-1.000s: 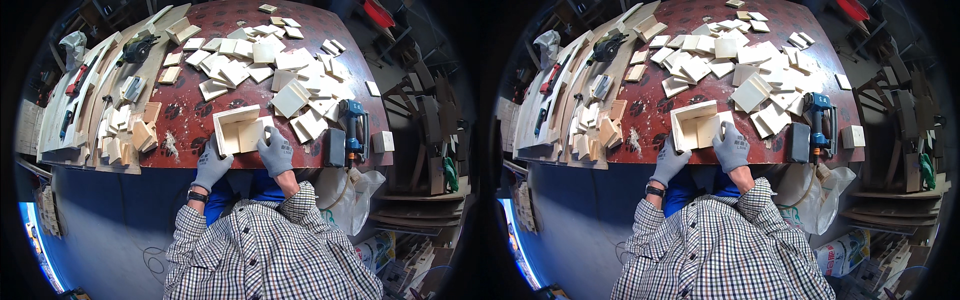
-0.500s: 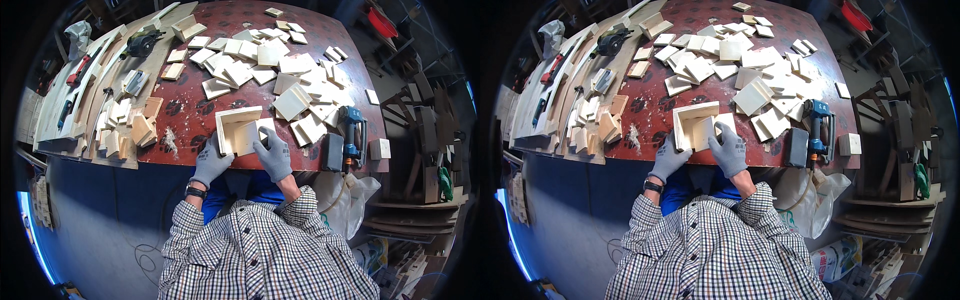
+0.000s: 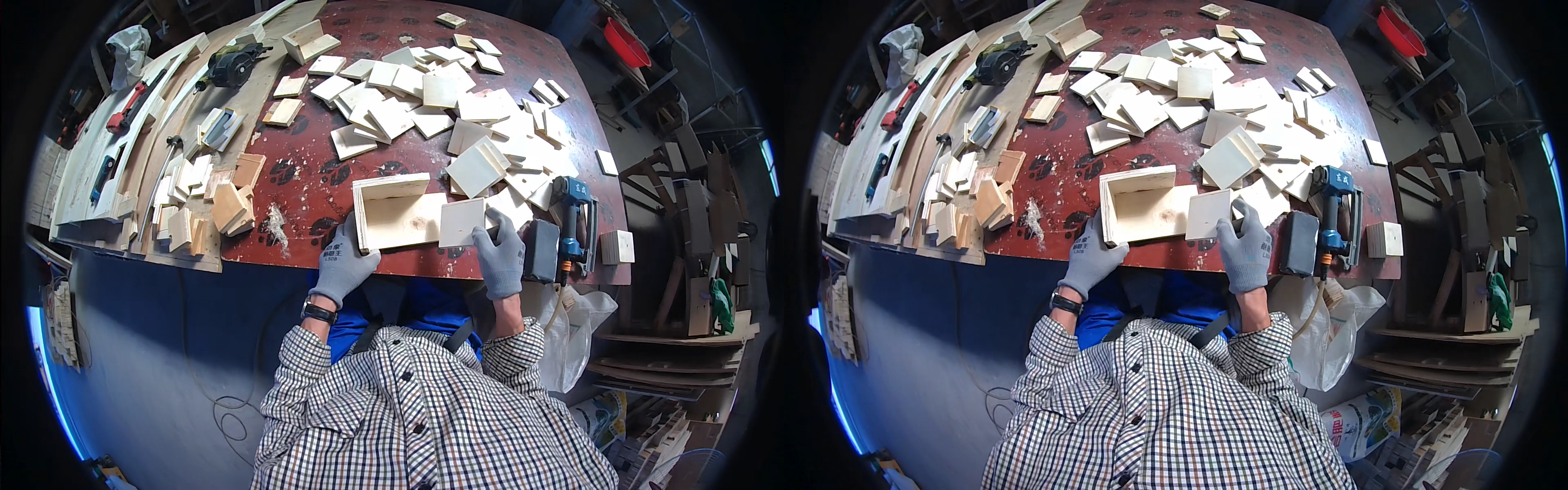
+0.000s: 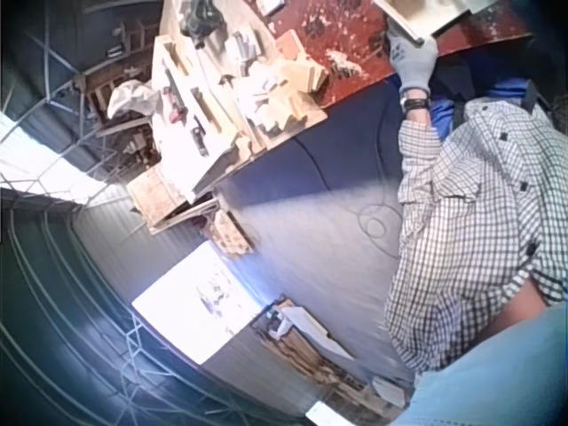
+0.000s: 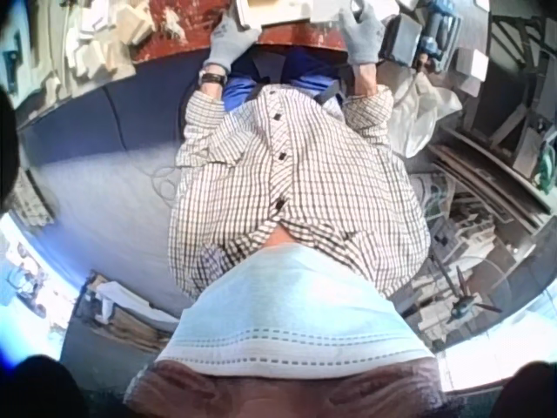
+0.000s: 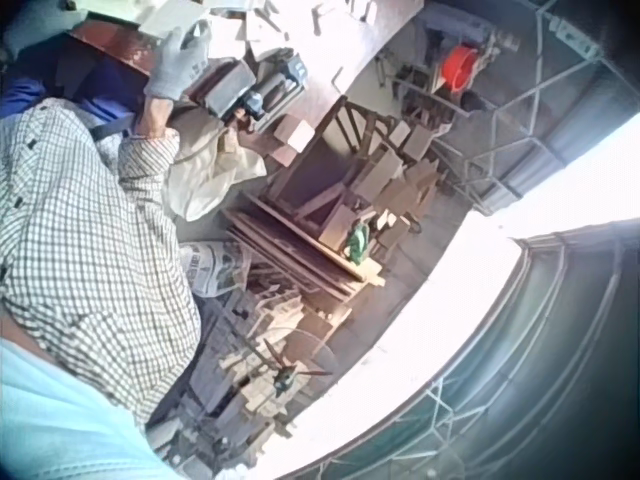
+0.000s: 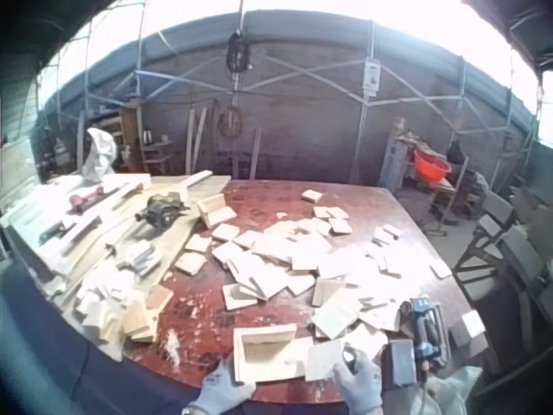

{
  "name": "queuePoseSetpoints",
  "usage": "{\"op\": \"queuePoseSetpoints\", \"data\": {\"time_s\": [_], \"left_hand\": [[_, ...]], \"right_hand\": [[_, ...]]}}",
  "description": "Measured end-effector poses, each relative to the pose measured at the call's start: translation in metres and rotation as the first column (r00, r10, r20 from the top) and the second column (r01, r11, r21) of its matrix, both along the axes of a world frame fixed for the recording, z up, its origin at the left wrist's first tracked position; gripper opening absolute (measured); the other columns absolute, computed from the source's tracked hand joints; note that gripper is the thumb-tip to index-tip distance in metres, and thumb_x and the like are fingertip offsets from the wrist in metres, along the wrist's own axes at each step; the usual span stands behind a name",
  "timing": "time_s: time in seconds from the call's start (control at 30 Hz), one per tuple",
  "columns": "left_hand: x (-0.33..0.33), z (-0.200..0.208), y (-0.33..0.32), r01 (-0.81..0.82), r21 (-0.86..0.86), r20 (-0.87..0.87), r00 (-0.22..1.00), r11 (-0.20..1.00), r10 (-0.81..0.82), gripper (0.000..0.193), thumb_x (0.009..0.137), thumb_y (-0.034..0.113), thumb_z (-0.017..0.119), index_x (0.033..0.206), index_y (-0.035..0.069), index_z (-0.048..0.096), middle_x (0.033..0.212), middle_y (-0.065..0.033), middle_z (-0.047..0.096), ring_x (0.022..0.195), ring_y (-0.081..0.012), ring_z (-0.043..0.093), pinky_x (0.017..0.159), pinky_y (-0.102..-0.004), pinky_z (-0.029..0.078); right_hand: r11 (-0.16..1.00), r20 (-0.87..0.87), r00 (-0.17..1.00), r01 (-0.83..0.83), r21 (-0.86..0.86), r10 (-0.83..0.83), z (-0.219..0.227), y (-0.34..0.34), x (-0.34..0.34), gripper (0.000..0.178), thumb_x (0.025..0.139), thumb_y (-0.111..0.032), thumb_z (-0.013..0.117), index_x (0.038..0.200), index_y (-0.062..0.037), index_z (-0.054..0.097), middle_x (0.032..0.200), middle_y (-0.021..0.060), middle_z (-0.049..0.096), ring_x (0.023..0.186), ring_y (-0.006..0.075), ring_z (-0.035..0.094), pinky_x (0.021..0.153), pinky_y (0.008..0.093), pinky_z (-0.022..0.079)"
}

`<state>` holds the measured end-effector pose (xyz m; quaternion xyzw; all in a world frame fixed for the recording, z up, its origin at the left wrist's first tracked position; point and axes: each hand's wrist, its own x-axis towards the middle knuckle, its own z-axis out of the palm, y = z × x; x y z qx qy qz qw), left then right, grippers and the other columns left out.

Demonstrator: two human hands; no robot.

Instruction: The person assembles small wooden boxes by hand at a workbench. They pick up pre-cut wooden pieces, fit them together to form box shapes, and use a nail gun to fasten the joints. Completed boxes are placed on the table.

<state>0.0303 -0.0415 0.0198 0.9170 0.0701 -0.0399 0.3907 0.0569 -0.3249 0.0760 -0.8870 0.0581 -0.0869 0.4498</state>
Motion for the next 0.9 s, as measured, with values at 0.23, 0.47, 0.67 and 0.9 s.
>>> {"op": "queuePoseSetpoints", "data": {"time_s": [0.23, 0.47, 0.67, 0.9], "left_hand": [[0.001, -0.002, -0.002, 0.017, 0.049, 0.018, 1.000, 0.999, -0.018, 0.087, 0.081, 0.034, 0.072, 0.158, 0.013, 0.037, 0.142, -0.0236, 0.057, 0.121, -0.0421, 0.064, 0.100, -0.0506, 0.054], [-0.002, -0.003, -0.001, -0.004, 0.048, 0.029, 1.000, 0.999, 0.003, 0.086, 0.082, 0.035, 0.073, 0.157, 0.011, 0.039, 0.143, -0.0232, 0.057, 0.120, -0.0416, 0.064, 0.100, -0.0490, 0.054], [-0.003, -0.018, -0.001, -0.011, 0.097, 0.123, 0.992, 0.995, -0.001, 0.088, 0.081, 0.040, 0.075, 0.157, 0.015, 0.036, 0.137, -0.0237, 0.058, 0.115, -0.0430, 0.067, 0.095, -0.0522, 0.057], [-0.004, -0.009, -0.013, -0.074, 0.139, 0.108, 0.992, 0.987, 0.059, 0.074, 0.084, 0.049, 0.079, 0.143, 0.013, 0.054, 0.131, -0.0176, 0.063, 0.110, -0.0381, 0.069, 0.090, -0.0477, 0.058]], "right_hand": [[0.951, -0.062, 0.988, -0.121, 0.286, 0.144, -0.035, 0.031, 0.000, 0.044, 0.096, -0.016, 0.067, 0.135, 0.0043, 0.061, 0.082, 0.0135, 0.073, 0.073, 0.0190, 0.071, 0.073, 0.0347, 0.057], [0.913, 0.061, 0.911, -0.409, -0.003, 0.408, -0.075, 0.068, 0.016, 0.052, 0.092, -0.020, 0.073, 0.138, -0.0003, 0.060, 0.116, 0.0226, 0.070, 0.100, 0.0308, 0.073, 0.085, 0.0409, 0.057], [0.913, 0.158, 0.920, -0.309, -0.267, 0.358, -0.079, 0.066, 0.009, 0.056, 0.083, -0.023, 0.081, 0.134, -0.0089, 0.063, 0.120, 0.0176, 0.064, 0.103, 0.0394, 0.068, 0.088, 0.0467, 0.057], [0.855, 0.040, 0.917, -0.352, -0.380, 0.396, -0.073, 0.067, 0.017, 0.053, 0.085, -0.027, 0.080, 0.135, -0.0203, 0.063, 0.120, 0.0146, 0.062, 0.096, 0.0367, 0.070, 0.080, 0.0479, 0.059]]}}
